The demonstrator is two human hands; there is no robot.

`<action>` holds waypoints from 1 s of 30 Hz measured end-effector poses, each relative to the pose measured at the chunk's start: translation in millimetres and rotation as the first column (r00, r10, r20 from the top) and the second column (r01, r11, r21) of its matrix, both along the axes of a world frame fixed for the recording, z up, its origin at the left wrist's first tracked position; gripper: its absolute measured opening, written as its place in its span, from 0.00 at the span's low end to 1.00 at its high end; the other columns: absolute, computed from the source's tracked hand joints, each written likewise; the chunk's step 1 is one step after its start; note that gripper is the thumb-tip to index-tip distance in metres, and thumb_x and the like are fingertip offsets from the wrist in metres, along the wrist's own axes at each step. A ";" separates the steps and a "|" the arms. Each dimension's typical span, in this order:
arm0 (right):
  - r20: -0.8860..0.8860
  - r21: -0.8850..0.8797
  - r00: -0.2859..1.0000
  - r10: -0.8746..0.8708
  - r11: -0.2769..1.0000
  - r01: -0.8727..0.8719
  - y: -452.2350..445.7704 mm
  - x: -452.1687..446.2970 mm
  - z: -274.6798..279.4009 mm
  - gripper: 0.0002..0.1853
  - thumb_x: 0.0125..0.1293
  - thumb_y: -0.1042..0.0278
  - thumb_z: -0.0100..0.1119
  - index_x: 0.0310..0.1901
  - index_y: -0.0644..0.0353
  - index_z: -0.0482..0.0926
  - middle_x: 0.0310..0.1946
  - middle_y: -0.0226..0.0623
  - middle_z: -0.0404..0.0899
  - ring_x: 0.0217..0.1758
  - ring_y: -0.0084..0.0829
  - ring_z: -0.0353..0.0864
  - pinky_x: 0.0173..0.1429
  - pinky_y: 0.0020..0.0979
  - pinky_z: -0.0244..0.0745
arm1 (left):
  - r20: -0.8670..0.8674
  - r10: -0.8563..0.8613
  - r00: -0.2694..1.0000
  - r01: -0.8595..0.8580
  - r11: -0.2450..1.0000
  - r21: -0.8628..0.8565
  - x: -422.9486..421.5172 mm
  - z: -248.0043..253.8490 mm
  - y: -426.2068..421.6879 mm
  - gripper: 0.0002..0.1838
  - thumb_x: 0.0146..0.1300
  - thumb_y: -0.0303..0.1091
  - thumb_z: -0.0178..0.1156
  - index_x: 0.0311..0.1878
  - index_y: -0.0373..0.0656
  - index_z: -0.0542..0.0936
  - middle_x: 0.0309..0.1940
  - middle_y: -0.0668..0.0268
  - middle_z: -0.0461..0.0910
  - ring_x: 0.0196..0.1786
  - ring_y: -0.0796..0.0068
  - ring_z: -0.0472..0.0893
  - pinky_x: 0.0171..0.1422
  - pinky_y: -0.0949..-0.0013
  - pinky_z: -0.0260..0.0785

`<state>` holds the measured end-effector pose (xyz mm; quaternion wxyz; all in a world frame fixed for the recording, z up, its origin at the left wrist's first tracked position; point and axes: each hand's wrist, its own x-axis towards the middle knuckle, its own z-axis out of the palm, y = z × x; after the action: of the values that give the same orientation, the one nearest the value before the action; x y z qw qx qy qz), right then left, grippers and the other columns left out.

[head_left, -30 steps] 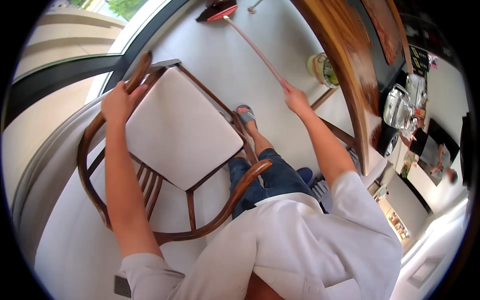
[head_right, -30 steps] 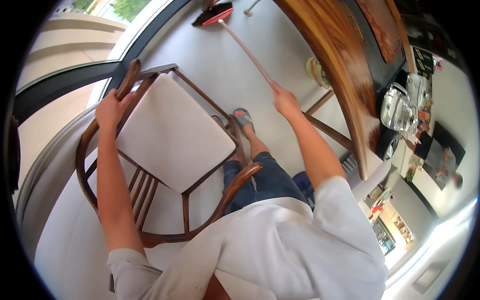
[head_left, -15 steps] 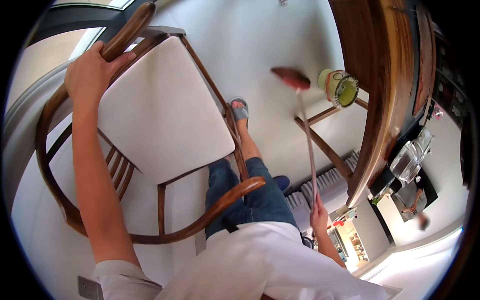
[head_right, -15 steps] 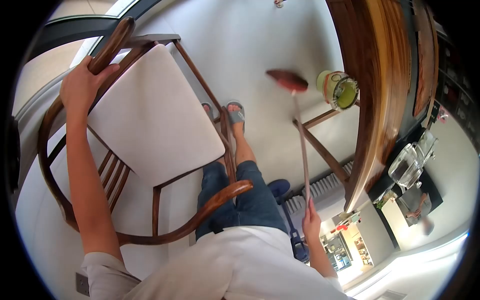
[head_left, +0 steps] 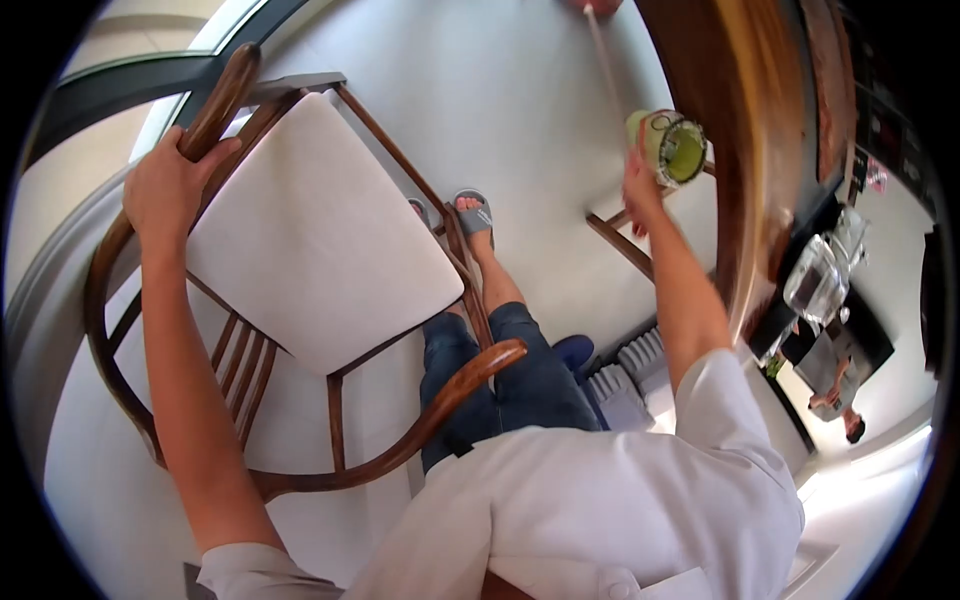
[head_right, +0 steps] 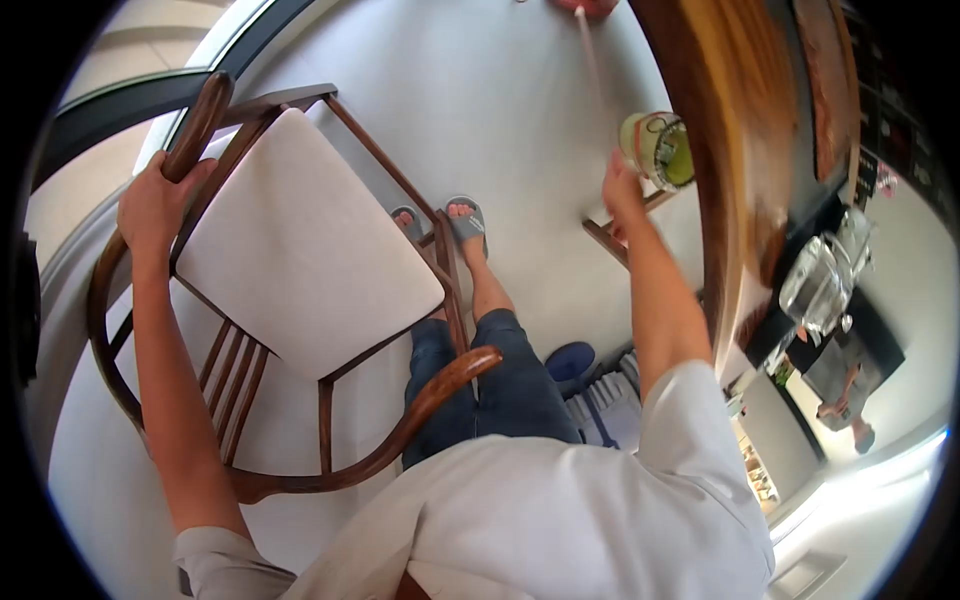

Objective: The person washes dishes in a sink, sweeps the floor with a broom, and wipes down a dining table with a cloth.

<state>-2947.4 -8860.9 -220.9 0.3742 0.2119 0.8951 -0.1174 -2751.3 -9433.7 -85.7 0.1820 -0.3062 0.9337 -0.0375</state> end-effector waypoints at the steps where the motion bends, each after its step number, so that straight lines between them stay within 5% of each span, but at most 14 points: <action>1: -0.087 -0.061 0.994 0.069 0.995 -0.074 51.5 50.7 -13.9 0.33 0.78 0.34 0.31 0.60 0.53 0.77 0.24 0.46 0.78 0.23 0.43 0.79 0.33 0.45 0.76 | -0.005 -0.015 1.000 0.015 1.000 -0.002 2.0 -2.3 -1.4 0.37 0.51 0.76 0.64 0.31 0.43 0.79 0.25 0.57 0.83 0.34 0.50 0.84 0.40 0.52 0.74; 2: 0.111 0.063 0.992 0.067 0.995 -0.074 65.4 94.5 21.7 0.33 0.78 0.35 0.31 0.61 0.53 0.77 0.29 0.51 0.82 0.31 0.46 0.83 0.40 0.46 0.77 | -0.012 -0.027 1.000 0.027 1.000 0.000 1.6 -1.8 -2.5 0.38 0.51 0.76 0.64 0.31 0.43 0.79 0.25 0.57 0.84 0.35 0.49 0.84 0.40 0.52 0.74; 3: -0.051 -0.049 0.987 0.156 0.986 -0.158 96.7 156.0 49.6 0.31 0.79 0.38 0.36 0.55 0.57 0.79 0.22 0.40 0.77 0.17 0.32 0.75 0.23 0.38 0.71 | 0.009 -0.035 0.999 0.035 0.999 0.030 -0.4 3.5 -1.5 0.36 0.53 0.74 0.64 0.33 0.43 0.80 0.26 0.57 0.84 0.35 0.48 0.84 0.41 0.52 0.74; 5: -0.066 0.072 0.911 0.407 0.913 -0.403 170.3 271.1 99.3 0.23 0.79 0.54 0.43 0.72 0.38 0.69 0.35 0.56 0.82 0.32 0.53 0.83 0.40 0.47 0.79 | -0.013 -0.032 0.999 0.033 0.996 0.088 0.8 5.7 -2.8 0.34 0.55 0.71 0.65 0.36 0.43 0.80 0.28 0.56 0.85 0.36 0.48 0.84 0.43 0.52 0.74; 6: 0.033 0.037 0.945 0.325 0.945 -0.326 184.2 309.3 142.0 0.23 0.78 0.54 0.46 0.72 0.38 0.69 0.41 0.62 0.81 0.42 0.60 0.83 0.49 0.47 0.78 | -0.022 -0.030 0.999 0.032 0.993 0.114 3.6 6.5 -3.6 0.32 0.57 0.69 0.65 0.37 0.43 0.80 0.29 0.55 0.85 0.37 0.48 0.84 0.43 0.52 0.74; 10: 0.405 0.178 0.914 -0.012 0.982 -0.066 220.8 387.8 242.3 0.22 0.76 0.58 0.49 0.70 0.41 0.73 0.35 0.58 0.83 0.33 0.51 0.85 0.40 0.45 0.78 | -0.186 -0.093 0.978 0.135 0.966 0.223 18.2 4.6 -13.4 0.28 0.58 0.55 0.70 0.51 0.42 0.81 0.47 0.53 0.85 0.51 0.49 0.83 0.54 0.51 0.72; 12: 0.423 0.186 0.901 -0.094 0.982 0.015 211.9 385.7 282.6 0.22 0.75 0.60 0.49 0.69 0.42 0.73 0.37 0.60 0.83 0.33 0.53 0.86 0.37 0.47 0.77 | -0.514 -0.337 0.789 0.293 0.941 -0.168 39.4 -12.0 11.1 0.30 0.59 0.53 0.70 0.58 0.43 0.78 0.58 0.55 0.79 0.62 0.51 0.77 0.64 0.48 0.65; 14: 0.071 -0.025 0.895 0.441 0.897 -0.440 278.3 425.5 292.1 0.23 0.73 0.61 0.53 0.69 0.42 0.74 0.32 0.57 0.83 0.30 0.57 0.84 0.35 0.50 0.77 | -0.624 -0.215 0.751 0.359 0.926 0.113 71.7 19.6 74.0 0.24 0.60 0.42 0.70 0.57 0.43 0.77 0.56 0.56 0.78 0.62 0.50 0.74 0.67 0.48 0.62; 17: 0.077 0.050 0.864 0.497 0.864 -0.501 227.1 363.9 325.8 0.24 0.72 0.63 0.54 0.69 0.42 0.73 0.28 0.59 0.81 0.29 0.61 0.81 0.34 0.53 0.75 | -0.453 0.218 0.865 0.133 0.770 0.625 158.0 22.0 199.2 0.16 0.60 0.38 0.69 0.47 0.42 0.78 0.45 0.55 0.80 0.49 0.49 0.79 0.57 0.51 0.70; 21: -0.021 -0.013 0.755 0.655 0.755 -0.656 134.2 250.2 287.8 0.24 0.75 0.67 0.51 0.71 0.40 0.71 0.27 0.60 0.79 0.31 0.62 0.80 0.37 0.56 0.73 | -0.209 0.310 0.928 -0.054 0.664 0.746 252.8 28.7 335.5 0.29 0.60 0.56 0.69 0.52 0.40 0.80 0.45 0.52 0.81 0.51 0.48 0.79 0.58 0.51 0.69; 23: -0.087 -0.091 0.635 0.767 0.629 -0.772 108.0 201.5 203.2 0.31 0.75 0.67 0.48 0.77 0.33 0.58 0.31 0.59 0.81 0.34 0.63 0.80 0.38 0.57 0.72 | -0.095 0.319 0.943 -0.163 0.692 0.703 282.7 30.2 369.4 0.35 0.56 0.60 0.70 0.55 0.40 0.79 0.46 0.53 0.81 0.53 0.48 0.78 0.59 0.51 0.67; 25: -0.236 -0.170 0.539 0.808 0.512 -0.842 37.2 156.1 128.8 0.29 0.75 0.67 0.45 0.76 0.36 0.60 0.30 0.54 0.80 0.26 0.55 0.80 0.35 0.52 0.75 | -0.013 0.341 0.940 -0.252 0.718 0.649 296.4 39.7 393.3 0.44 0.49 0.65 0.72 0.60 0.41 0.76 0.48 0.53 0.81 0.56 0.49 0.77 0.62 0.50 0.65; 27: 0.022 -0.382 0.713 0.700 0.665 -0.641 -51.6 116.0 113.5 0.27 0.77 0.65 0.36 0.76 0.40 0.60 0.26 0.49 0.78 0.21 0.42 0.79 0.27 0.47 0.74 | -0.013 0.315 0.949 -0.266 0.820 0.508 314.0 26.5 403.6 0.38 0.47 0.58 0.75 0.55 0.44 0.75 0.44 0.55 0.81 0.53 0.52 0.78 0.60 0.49 0.66; 30: 0.207 -0.358 0.741 0.639 0.754 -0.551 -88.3 101.3 137.2 0.26 0.78 0.61 0.32 0.75 0.44 0.60 0.24 0.49 0.78 0.20 0.42 0.79 0.23 0.49 0.73 | 0.039 0.359 0.933 -0.351 0.878 0.325 312.3 15.0 414.1 0.19 0.51 0.35 0.72 0.42 0.46 0.74 0.36 0.58 0.81 0.43 0.54 0.82 0.45 0.53 0.74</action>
<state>-2846.1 -8949.2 -83.7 0.5556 -0.1257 0.8182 -0.0773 -2439.0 -9019.6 -70.7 0.2235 -0.4380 0.8568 0.1553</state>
